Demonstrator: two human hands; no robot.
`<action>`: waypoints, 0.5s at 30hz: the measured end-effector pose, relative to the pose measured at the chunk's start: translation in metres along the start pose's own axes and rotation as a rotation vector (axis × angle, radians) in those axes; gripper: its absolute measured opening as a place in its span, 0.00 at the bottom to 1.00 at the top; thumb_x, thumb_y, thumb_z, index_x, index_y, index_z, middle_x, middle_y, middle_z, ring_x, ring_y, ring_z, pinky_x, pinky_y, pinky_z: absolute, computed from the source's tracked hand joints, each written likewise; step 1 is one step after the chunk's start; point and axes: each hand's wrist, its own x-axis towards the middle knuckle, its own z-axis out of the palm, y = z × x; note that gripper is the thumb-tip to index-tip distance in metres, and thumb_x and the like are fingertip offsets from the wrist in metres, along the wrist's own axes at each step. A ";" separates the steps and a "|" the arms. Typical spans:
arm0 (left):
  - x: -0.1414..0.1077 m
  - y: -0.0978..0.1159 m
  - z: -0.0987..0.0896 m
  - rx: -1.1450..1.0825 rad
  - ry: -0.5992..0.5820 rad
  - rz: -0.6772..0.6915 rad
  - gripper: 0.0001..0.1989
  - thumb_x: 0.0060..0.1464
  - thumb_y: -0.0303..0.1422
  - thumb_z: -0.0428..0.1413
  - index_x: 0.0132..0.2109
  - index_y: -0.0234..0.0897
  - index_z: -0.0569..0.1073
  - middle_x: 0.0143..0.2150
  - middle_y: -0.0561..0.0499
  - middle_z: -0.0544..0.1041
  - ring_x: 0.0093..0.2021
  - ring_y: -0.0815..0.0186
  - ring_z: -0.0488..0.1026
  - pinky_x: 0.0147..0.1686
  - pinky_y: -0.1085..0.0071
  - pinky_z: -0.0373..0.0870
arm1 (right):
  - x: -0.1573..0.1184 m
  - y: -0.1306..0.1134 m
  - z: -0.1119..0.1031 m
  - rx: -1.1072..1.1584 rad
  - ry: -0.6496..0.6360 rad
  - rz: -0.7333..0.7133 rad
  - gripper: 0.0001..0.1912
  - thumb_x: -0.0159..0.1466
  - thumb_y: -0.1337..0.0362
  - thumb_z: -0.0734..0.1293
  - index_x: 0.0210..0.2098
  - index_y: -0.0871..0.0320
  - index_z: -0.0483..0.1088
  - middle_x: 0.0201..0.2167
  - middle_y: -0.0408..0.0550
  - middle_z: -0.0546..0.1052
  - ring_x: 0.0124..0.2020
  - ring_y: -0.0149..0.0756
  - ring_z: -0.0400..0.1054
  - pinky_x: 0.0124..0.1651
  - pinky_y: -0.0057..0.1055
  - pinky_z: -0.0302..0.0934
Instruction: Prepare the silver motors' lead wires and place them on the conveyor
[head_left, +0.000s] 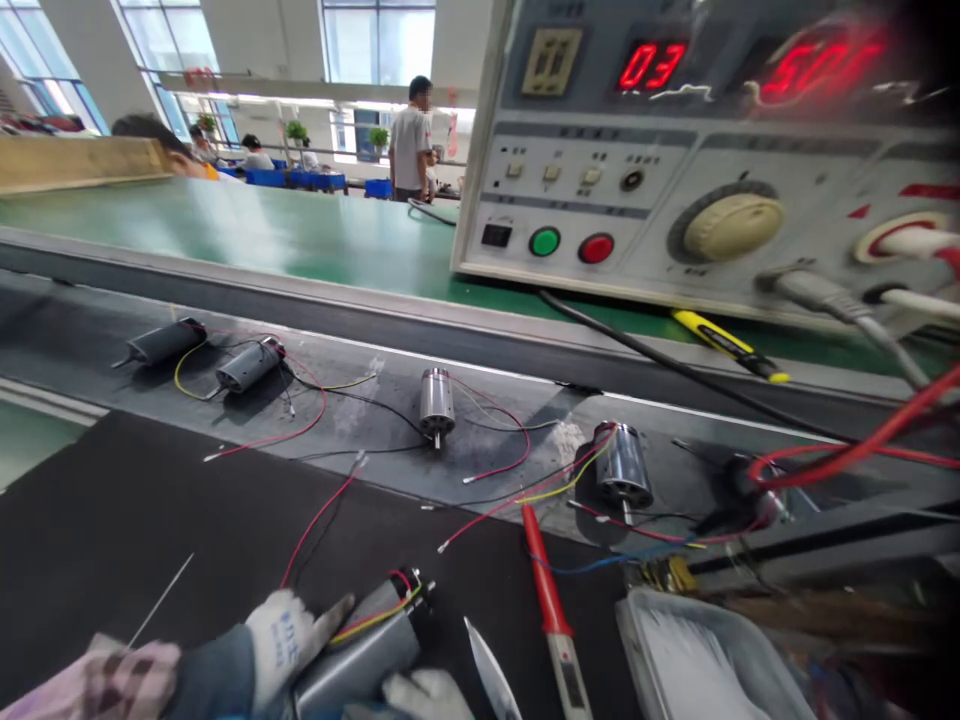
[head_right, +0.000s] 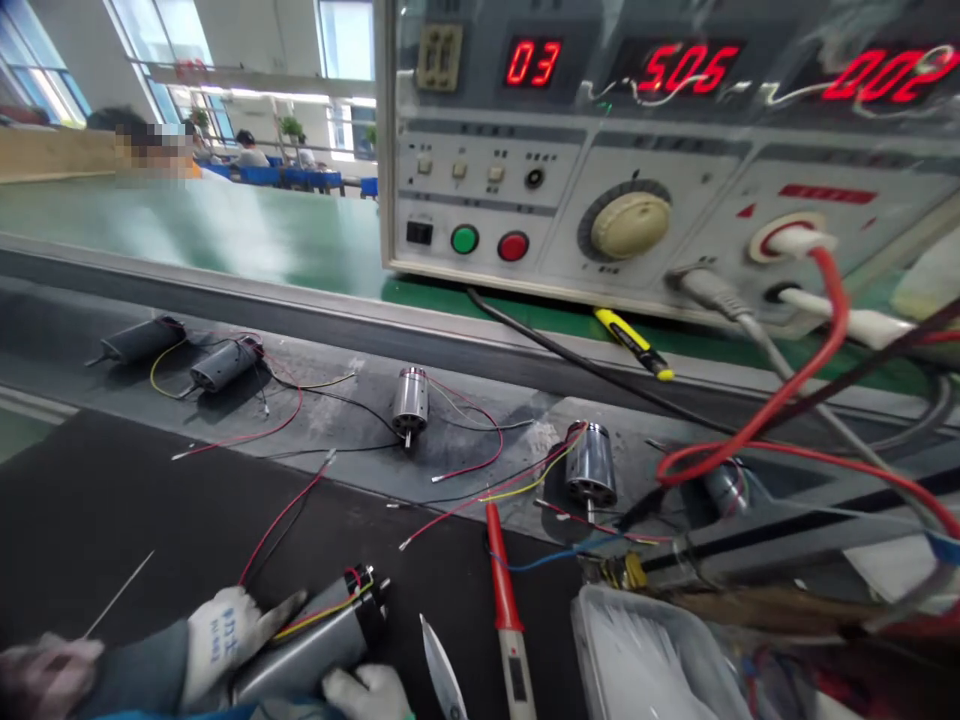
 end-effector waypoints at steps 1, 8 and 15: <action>0.008 -0.002 0.001 -0.036 0.007 -0.045 0.42 0.39 0.45 0.54 0.61 0.32 0.53 0.30 0.39 0.76 0.31 0.50 0.73 0.35 0.56 0.66 | 0.005 0.000 -0.005 0.052 0.047 0.019 0.20 0.50 0.50 0.64 0.12 0.58 0.61 0.11 0.37 0.56 0.17 0.28 0.55 0.21 0.26 0.50; 0.131 0.032 -0.091 -0.393 0.260 -0.095 0.48 0.30 0.48 0.60 0.59 0.36 0.56 0.45 0.42 0.74 0.44 0.53 0.71 0.40 0.68 0.66 | 0.006 -0.071 -0.078 0.362 0.426 -0.401 0.23 0.55 0.55 0.62 0.46 0.61 0.67 0.47 0.51 0.71 0.50 0.39 0.63 0.53 0.32 0.56; 0.178 0.048 -0.133 -0.343 0.324 -0.198 0.15 0.51 0.37 0.45 0.42 0.37 0.71 0.40 0.43 0.75 0.43 0.57 0.70 0.39 0.67 0.63 | -0.052 -0.016 -0.090 0.001 0.526 -0.142 0.25 0.54 0.55 0.61 0.48 0.62 0.68 0.50 0.54 0.70 0.53 0.48 0.60 0.57 0.41 0.52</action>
